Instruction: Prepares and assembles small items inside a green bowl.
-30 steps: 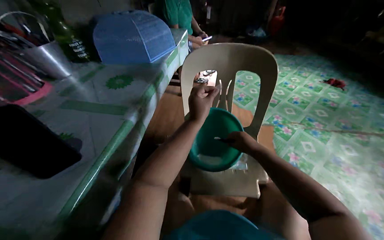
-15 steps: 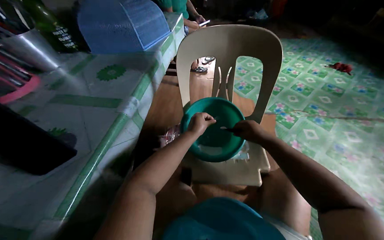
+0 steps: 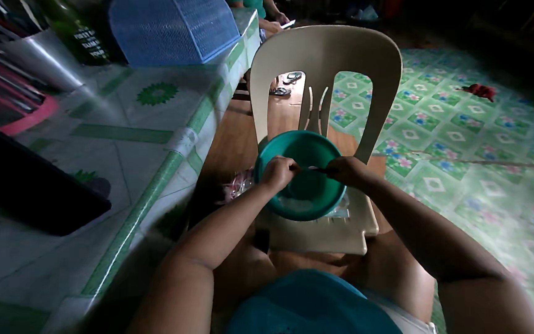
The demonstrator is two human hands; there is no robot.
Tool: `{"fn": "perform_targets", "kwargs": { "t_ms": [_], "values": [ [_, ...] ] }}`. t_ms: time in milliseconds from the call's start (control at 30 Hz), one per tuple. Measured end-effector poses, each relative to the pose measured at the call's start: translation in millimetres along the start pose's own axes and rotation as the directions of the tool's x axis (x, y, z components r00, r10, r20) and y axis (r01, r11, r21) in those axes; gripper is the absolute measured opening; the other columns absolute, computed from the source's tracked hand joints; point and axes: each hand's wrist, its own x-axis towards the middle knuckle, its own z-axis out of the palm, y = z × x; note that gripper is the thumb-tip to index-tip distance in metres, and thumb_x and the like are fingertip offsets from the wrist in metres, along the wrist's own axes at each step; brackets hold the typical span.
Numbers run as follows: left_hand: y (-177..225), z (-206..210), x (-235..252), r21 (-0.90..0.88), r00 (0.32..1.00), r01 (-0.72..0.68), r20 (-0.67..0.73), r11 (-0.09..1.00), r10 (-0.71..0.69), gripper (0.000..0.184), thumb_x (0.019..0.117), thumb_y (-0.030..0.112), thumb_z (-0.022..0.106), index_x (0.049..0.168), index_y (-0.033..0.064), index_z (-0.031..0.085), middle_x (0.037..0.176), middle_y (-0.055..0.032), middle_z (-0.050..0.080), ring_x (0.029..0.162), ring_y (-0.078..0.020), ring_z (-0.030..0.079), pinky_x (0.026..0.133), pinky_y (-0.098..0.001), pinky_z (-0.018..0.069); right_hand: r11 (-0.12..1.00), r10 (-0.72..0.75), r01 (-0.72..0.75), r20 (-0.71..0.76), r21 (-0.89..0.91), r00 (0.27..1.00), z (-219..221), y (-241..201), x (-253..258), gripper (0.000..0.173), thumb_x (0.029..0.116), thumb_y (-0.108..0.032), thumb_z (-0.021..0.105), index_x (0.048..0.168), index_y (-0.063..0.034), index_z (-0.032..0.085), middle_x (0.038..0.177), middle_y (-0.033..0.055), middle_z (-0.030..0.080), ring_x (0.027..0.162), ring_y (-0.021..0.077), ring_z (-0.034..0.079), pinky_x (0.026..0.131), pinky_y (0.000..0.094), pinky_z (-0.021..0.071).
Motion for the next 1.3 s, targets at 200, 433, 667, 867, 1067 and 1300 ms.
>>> {"fn": "perform_targets", "kwargs": {
  "t_ms": [200,433,667,867,1067,1300],
  "values": [
    [-6.1,1.8,0.4,0.020,0.978,-0.207,0.032,0.978,0.206,0.023,0.0950,0.021,0.073,0.113,0.0080,0.077,0.103,-0.0125,0.075,0.107,-0.0308,0.068,0.101,-0.0491,0.0511,0.980,-0.090,0.088,0.000,-0.180,0.996,-0.5,-8.0,7.7,0.012,0.0952,-0.013,0.068,0.094,-0.0048,0.076,0.096,0.0135,0.072,0.098,0.0333,0.070,0.093,0.0598,0.0527],
    [6.1,-5.5,-11.8,-0.150,0.988,-0.127,0.069,0.980,0.139,0.028,0.0970,0.026,0.072,0.118,0.0076,0.075,0.121,-0.0161,0.069,0.119,-0.0328,0.061,0.104,-0.0506,0.0485,0.963,-0.138,0.139,0.020,-0.232,0.990,-35.7,-61.2,12.0,0.017,0.0994,-0.010,0.064,0.110,-0.0060,0.077,0.115,0.0184,0.068,0.116,0.0384,0.062,0.101,0.0621,0.0447],
    [17.8,-5.2,-15.8,-0.291,0.998,-0.031,-0.069,0.956,0.011,0.025,0.0990,0.024,0.069,0.113,0.0038,0.073,0.115,-0.0166,0.069,0.111,-0.0289,0.064,0.099,-0.0467,0.0509,0.981,-0.173,0.186,-0.184,0.051,0.968,-31.9,-93.4,19.0,0.024,0.0994,-0.003,0.061,0.121,-0.0006,0.071,0.118,0.0204,0.065,0.105,0.0323,0.067,0.093,0.0483,0.0561],
    [24.4,-21.9,-15.1,-0.282,0.996,-0.051,-0.084,0.958,0.028,0.036,0.0963,0.022,0.073,0.126,0.0023,0.068,0.126,-0.0184,0.066,0.121,-0.0311,0.060,0.105,-0.0471,0.0474,0.976,-0.188,0.212,-0.315,0.044,0.930,-24.3,-96.3,26.7,0.021,0.0981,-0.001,0.060,0.117,0.0019,0.070,0.114,0.0215,0.068,0.104,0.0357,0.069,0.091,0.0522,0.0571],
    [-3.5,-0.7,-12.8,-0.228,0.991,-0.108,0.055,0.968,0.124,0.039,0.0929,0.033,0.076,0.121,0.0051,0.074,0.128,-0.0128,0.069,0.129,-0.0299,0.057,0.112,-0.0484,0.0420,0.971,-0.228,0.239,-0.198,0.028,0.953,-69.3,-111.8,19.2,0.025,0.1018,0.001,0.054,0.125,-0.0006,0.064,0.121,0.0181,0.064,0.106,0.0304,0.066,0.095,0.0479,0.0545],
    [-8.2,-11.5,-25.3,-0.731,0.933,0.114,0.312,0.673,0.181,0.071,0.0892,0.010,0.073,0.151,0.0037,0.040,0.142,-0.0089,0.058,0.128,-0.0172,0.056,0.105,-0.0374,0.0480,0.927,-0.373,0.371,-0.189,-0.049,0.908,-91.8,-113.2,11.1,0.024,0.1007,0.000,0.056,0.124,-0.0028,0.063,0.116,0.0153,0.066,0.099,0.0266,0.068,0.090,0.0450,0.0570]
  ]
}}
